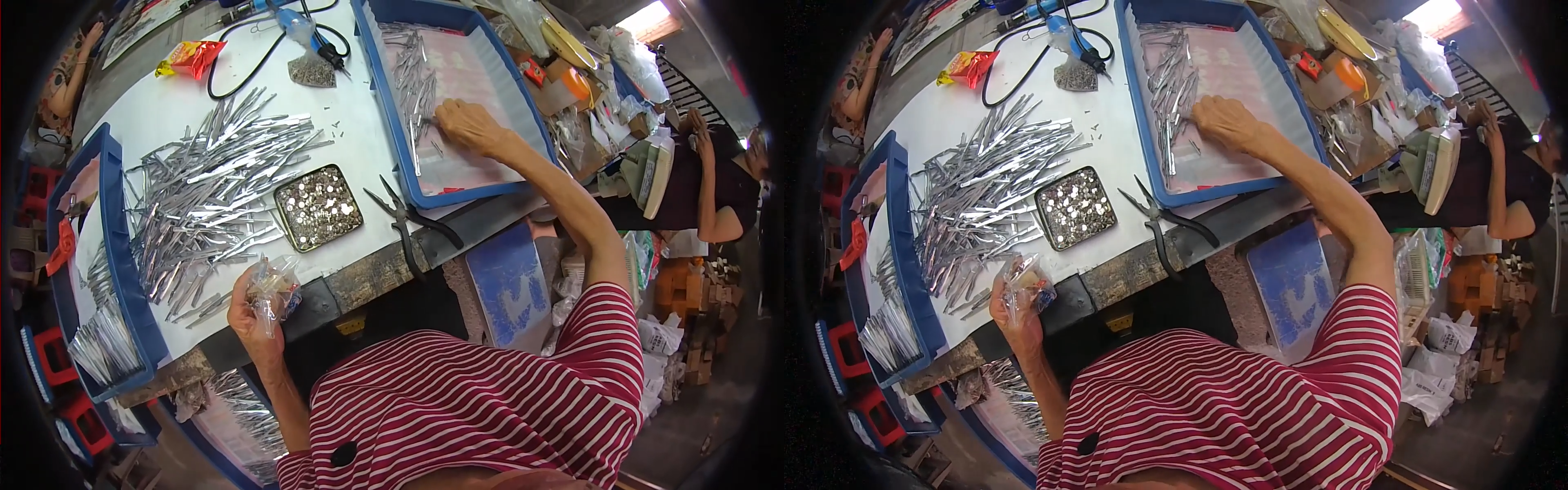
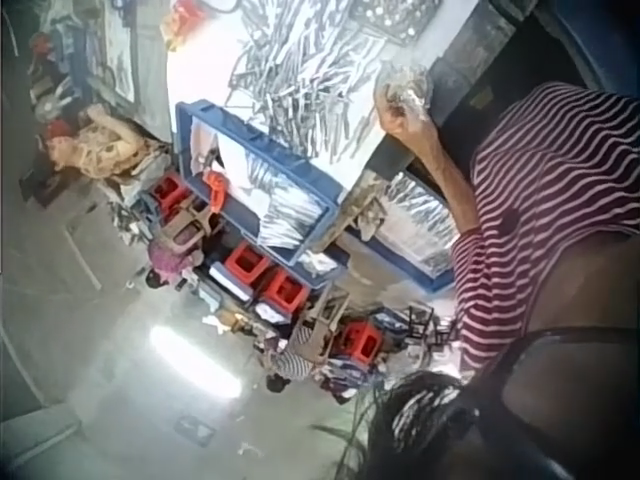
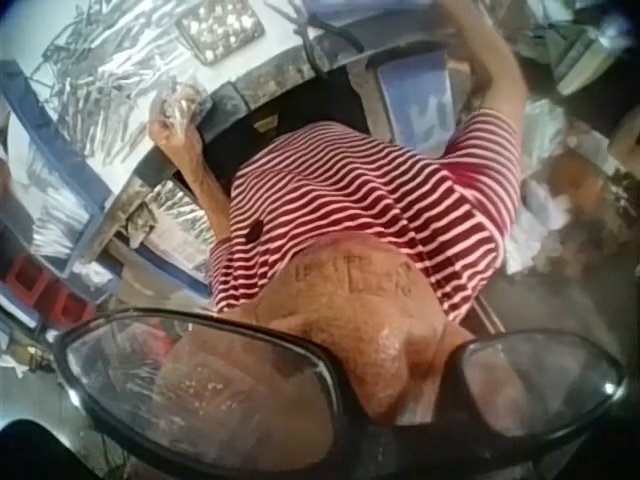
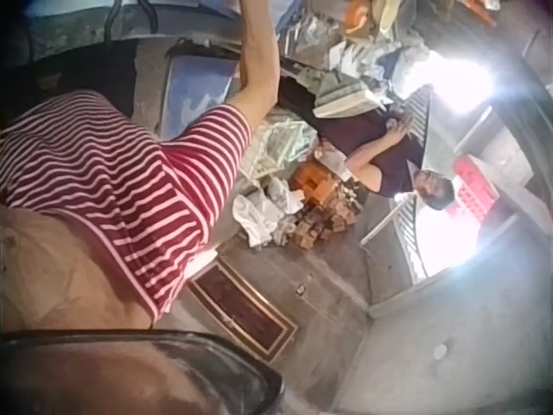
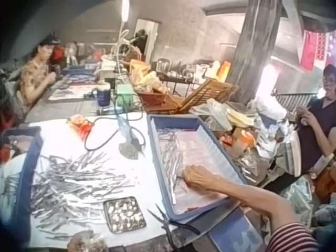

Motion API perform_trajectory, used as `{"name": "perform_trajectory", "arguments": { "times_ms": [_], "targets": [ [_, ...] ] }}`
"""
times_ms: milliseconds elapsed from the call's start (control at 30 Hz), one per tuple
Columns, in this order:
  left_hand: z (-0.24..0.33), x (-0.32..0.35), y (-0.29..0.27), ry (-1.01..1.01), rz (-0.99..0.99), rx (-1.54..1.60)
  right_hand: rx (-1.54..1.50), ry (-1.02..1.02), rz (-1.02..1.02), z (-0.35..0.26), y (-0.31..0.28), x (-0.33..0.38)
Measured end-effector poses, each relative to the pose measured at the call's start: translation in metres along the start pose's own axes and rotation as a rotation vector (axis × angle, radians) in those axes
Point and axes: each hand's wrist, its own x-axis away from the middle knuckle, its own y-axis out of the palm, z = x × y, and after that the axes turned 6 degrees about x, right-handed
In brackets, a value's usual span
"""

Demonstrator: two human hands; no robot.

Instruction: Sorting and arranging metal strips into trays and bags.

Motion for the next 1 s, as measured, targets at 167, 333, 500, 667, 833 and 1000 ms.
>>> {"name": "perform_trajectory", "arguments": {
  "times_ms": [167,333,500,667,833,1000],
  "targets": [
    [-0.001,-0.001,-0.002,-0.021,0.005,-0.006,0.26,-0.119,0.182,0.017,0.006,-0.033],
    [0.003,0.0,0.004,0.001,0.006,0.002,0.211,-0.232,0.136,0.037,0.004,-0.052],
    [0.005,-0.001,0.011,-0.001,0.072,-0.046,0.006,-0.125,0.116,0.049,0.004,-0.056],
    [0.003,0.0,0.007,-0.01,0.078,-0.062,-0.182,0.189,0.207,0.059,0.014,-0.038],
    [0.003,0.0,0.006,-0.024,0.072,-0.061,-0.345,0.591,0.008,0.047,0.016,-0.033],
    [0.004,0.0,0.008,-0.024,0.069,-0.084,-0.335,0.788,-0.197,0.067,0.056,-0.062]
  ]
}}
